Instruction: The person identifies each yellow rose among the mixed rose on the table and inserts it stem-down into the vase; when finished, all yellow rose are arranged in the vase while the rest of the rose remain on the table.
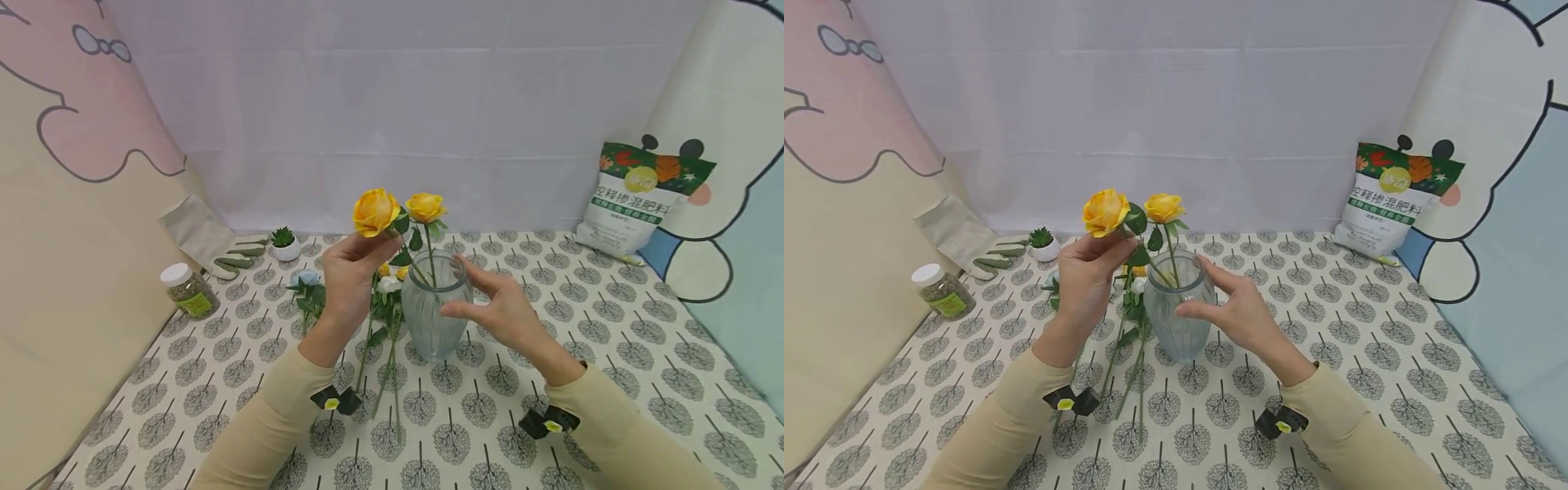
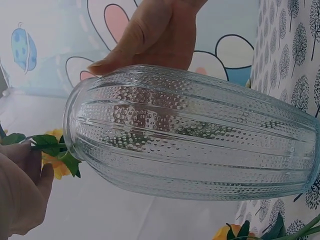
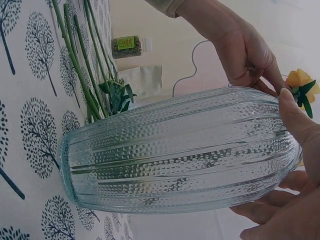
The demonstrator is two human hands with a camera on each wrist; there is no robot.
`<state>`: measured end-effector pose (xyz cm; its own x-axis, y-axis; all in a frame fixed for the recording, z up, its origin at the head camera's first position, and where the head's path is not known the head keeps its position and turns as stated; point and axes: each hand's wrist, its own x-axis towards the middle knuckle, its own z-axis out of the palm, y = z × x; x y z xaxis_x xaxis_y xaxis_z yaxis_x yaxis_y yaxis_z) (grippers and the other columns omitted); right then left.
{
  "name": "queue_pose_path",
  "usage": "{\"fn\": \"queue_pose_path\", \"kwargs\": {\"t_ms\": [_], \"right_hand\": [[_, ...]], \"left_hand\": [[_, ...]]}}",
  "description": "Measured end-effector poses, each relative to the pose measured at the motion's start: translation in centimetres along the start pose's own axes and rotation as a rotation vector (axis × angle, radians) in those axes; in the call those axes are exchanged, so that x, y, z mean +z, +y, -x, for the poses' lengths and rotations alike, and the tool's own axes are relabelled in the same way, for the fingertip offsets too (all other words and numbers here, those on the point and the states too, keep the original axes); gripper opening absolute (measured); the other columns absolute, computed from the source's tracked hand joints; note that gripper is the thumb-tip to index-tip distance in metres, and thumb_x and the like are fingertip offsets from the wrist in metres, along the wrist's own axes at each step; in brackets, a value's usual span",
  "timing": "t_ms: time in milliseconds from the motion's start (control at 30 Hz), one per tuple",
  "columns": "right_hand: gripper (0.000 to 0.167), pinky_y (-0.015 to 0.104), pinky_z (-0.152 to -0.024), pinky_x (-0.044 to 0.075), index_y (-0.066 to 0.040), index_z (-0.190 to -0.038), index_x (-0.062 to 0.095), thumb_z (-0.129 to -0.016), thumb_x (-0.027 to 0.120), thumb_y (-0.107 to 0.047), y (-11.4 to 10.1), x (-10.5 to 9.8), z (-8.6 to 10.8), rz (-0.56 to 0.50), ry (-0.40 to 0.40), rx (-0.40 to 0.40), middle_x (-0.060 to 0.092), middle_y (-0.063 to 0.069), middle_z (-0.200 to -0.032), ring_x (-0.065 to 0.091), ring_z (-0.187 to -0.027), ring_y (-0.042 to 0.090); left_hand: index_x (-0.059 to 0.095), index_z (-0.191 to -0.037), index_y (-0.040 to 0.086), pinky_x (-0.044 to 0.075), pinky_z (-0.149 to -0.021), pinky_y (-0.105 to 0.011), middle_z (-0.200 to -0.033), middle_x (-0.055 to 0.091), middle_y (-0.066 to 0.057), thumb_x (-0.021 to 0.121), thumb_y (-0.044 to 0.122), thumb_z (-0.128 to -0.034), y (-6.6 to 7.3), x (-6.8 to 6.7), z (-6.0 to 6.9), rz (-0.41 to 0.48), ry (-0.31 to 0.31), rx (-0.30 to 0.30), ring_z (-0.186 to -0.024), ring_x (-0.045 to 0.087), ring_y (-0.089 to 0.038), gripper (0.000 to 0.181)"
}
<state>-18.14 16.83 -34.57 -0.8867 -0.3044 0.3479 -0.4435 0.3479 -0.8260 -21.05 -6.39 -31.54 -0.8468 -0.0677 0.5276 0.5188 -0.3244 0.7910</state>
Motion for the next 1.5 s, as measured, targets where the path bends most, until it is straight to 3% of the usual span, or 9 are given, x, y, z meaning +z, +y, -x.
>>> {"fn": "queue_pose_path", "kwargs": {"t_ms": [233, 500, 1000, 1300, 1500], "right_hand": [[0.082, 0.051, -0.116, 0.031, -0.008, -0.151, 0.042, -0.082, 0.084, -0.020, 0.0, 0.0, 0.0, 0.000, 0.000, 0.002, 0.041, 0.014, -0.152, 0.040, -0.140, 0.037], [0.083, 0.048, -0.116, 0.031, -0.009, -0.152, 0.041, -0.082, 0.084, -0.020, 0.2, 0.6, 0.1, -0.032, -0.005, 0.004, 0.043, 0.013, -0.151, 0.040, -0.140, 0.034], [0.083, 0.048, -0.116, 0.031, -0.006, -0.151, 0.040, -0.082, 0.084, -0.018, 0.2, 0.1, -0.1, -0.022, 0.000, -0.015, 0.040, 0.012, -0.153, 0.039, -0.140, 0.034], [0.083, 0.048, -0.116, 0.031, -0.008, -0.152, 0.040, -0.083, 0.084, -0.022, 0.2, 0.2, 0.0, -0.009, -0.009, 0.011, 0.041, 0.011, -0.153, 0.040, -0.140, 0.034], [0.084, 0.047, -0.117, 0.031, -0.006, -0.152, 0.040, -0.082, 0.084, -0.019, 0.1, 0.2, -0.1, -0.018, -0.005, -0.024, 0.041, 0.009, -0.153, 0.039, -0.141, 0.031]], "left_hand": [[0.080, -0.093, 0.019, 0.057, -0.092, -0.042, -0.092, 0.075, 0.002, 0.077, -0.004, -0.0844, -0.4, 0.2, 0.1, -0.027, -0.005, -0.025, -0.095, 0.070, -0.019, 0.024], [0.077, -0.099, -0.001, 0.059, -0.087, -0.038, -0.092, 0.075, 0.000, 0.077, -0.006, -0.0838, -0.8, 0.2, 0.4, -0.060, -0.016, -0.024, -0.092, 0.070, -0.019, 0.016], [0.078, -0.092, 0.014, 0.058, -0.090, -0.037, -0.093, 0.074, 0.001, 0.075, -0.004, -0.0867, -1.4, 0.3, -0.4, -0.052, -0.044, -0.116, -0.092, 0.069, -0.017, 0.019], [0.077, -0.097, 0.011, 0.057, -0.090, -0.039, -0.093, 0.074, 0.001, 0.074, -0.003, -0.0884, -1.8, -0.2, -0.4, -0.041, -0.075, -0.144, -0.095, 0.068, -0.019, 0.017], [0.076, -0.101, 0.005, 0.056, -0.093, -0.040, -0.092, 0.074, 0.003, 0.073, -0.004, -0.0884, -2.4, 0.0, -0.5, -0.062, -0.114, -0.145, -0.095, 0.068, -0.017, 0.015]]}}
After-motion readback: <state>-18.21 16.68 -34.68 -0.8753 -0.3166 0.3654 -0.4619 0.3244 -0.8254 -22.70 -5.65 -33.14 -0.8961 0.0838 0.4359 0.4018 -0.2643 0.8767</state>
